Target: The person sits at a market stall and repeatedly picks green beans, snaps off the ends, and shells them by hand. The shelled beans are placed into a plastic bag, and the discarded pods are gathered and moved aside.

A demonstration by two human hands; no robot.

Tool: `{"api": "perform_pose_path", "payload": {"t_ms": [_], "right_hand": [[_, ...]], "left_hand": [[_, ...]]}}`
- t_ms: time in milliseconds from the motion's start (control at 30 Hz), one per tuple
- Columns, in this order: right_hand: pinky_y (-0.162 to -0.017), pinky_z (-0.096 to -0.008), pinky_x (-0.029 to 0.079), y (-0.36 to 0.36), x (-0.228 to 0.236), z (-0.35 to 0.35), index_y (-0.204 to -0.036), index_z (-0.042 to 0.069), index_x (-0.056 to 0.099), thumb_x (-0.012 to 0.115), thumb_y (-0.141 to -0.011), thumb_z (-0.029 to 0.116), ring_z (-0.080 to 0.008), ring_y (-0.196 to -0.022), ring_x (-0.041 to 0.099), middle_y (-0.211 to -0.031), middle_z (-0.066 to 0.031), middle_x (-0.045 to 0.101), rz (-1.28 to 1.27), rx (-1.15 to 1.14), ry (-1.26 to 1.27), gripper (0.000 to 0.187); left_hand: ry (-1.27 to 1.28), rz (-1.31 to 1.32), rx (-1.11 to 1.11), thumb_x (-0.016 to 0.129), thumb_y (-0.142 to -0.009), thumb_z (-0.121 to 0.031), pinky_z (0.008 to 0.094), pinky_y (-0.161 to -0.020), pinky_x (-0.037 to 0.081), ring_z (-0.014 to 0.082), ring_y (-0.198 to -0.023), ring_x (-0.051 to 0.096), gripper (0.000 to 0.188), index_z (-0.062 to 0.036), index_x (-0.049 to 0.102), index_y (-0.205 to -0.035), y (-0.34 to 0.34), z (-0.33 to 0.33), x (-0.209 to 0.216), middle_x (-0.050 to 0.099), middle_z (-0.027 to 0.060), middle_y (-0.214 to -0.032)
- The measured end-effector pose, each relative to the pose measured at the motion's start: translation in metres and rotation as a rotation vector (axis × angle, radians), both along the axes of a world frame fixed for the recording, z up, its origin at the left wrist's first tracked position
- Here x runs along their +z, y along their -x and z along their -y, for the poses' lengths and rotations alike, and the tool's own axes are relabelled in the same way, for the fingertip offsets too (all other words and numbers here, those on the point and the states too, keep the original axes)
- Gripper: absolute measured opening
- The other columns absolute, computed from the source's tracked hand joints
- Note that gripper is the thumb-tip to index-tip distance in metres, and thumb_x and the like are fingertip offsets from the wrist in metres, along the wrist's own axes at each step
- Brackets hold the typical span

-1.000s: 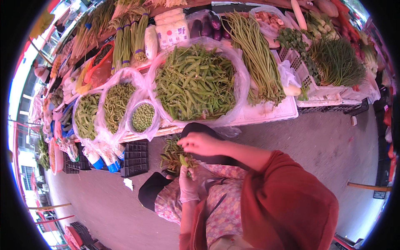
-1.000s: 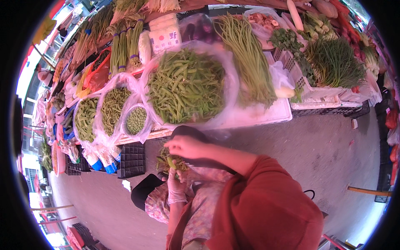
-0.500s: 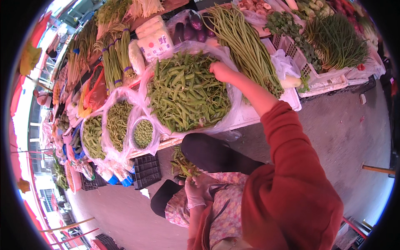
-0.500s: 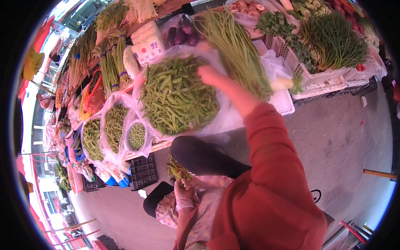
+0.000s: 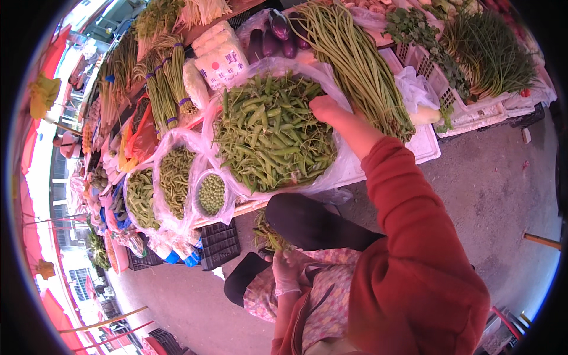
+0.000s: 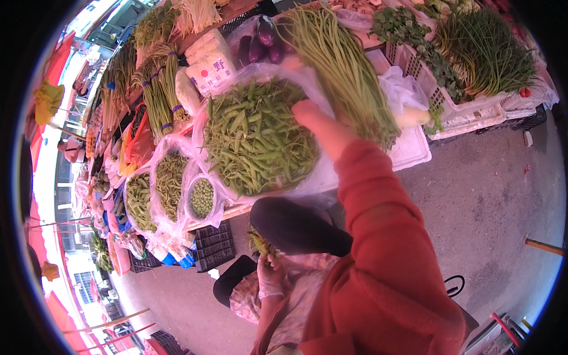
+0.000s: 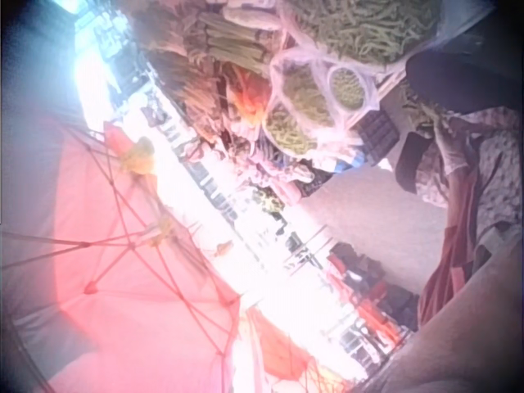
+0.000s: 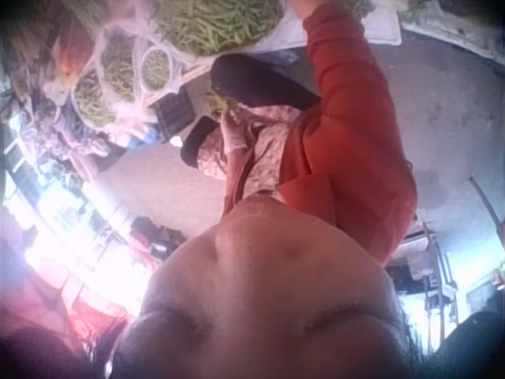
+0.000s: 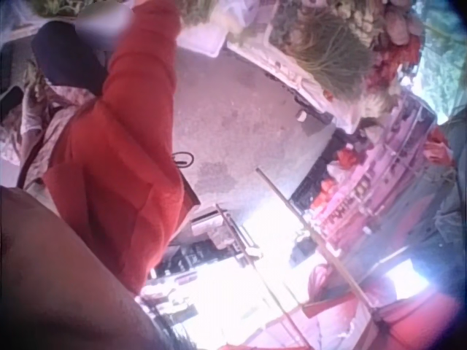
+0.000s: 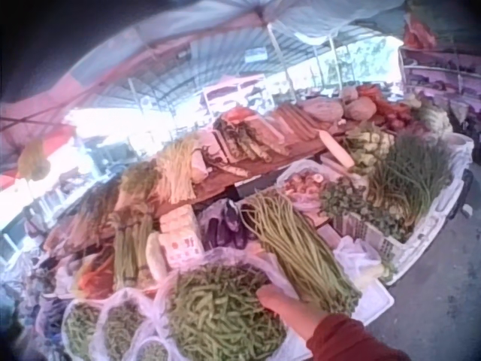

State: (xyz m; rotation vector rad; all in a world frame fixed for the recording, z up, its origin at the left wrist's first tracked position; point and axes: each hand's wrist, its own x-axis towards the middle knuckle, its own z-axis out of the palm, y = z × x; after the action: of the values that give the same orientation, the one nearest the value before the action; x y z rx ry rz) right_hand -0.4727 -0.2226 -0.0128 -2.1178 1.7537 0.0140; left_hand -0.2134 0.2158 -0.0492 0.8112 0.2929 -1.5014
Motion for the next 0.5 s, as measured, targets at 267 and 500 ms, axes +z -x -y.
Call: {"api": "perform_pose_path", "payload": {"t_ms": [267, 500], "right_hand": [[-0.079, -0.0444, 0.052, 0.018, 0.006, 0.005, -0.092, -0.002, 0.069, 0.067, -0.074, 0.013, -0.0339, -0.091, 0.065, -0.094, -0.0215, 0.067, 0.234, -0.083, 0.154, 0.024], [-0.068, -0.0287, 0.051, 0.033, 0.054, 0.003, -0.095, 0.003, 0.065, 0.069, -0.078, 0.026, -0.0152, -0.076, 0.063, -0.084, -0.0107, 0.065, 0.689, -0.128, -0.002, 0.029]], "left_hand": [[0.022, -0.019, -0.05, 0.049, -0.093, -0.027, 0.0278, -0.055, 0.041, 0.016, -0.05, 0.042, 0.027, -0.0085, 0.054, -0.074, -0.022, -0.014, -0.025, 0.045, 0.0029, -0.056], [-0.09, 0.13, 0.113, 0.053, -0.091, -0.017, 0.0231, -0.043, 0.038, 0.0136, -0.05, 0.044, 0.007, -0.0103, 0.054, -0.089, 0.001, 0.001, 0.025, 0.051, 0.0013, -0.063]]}}
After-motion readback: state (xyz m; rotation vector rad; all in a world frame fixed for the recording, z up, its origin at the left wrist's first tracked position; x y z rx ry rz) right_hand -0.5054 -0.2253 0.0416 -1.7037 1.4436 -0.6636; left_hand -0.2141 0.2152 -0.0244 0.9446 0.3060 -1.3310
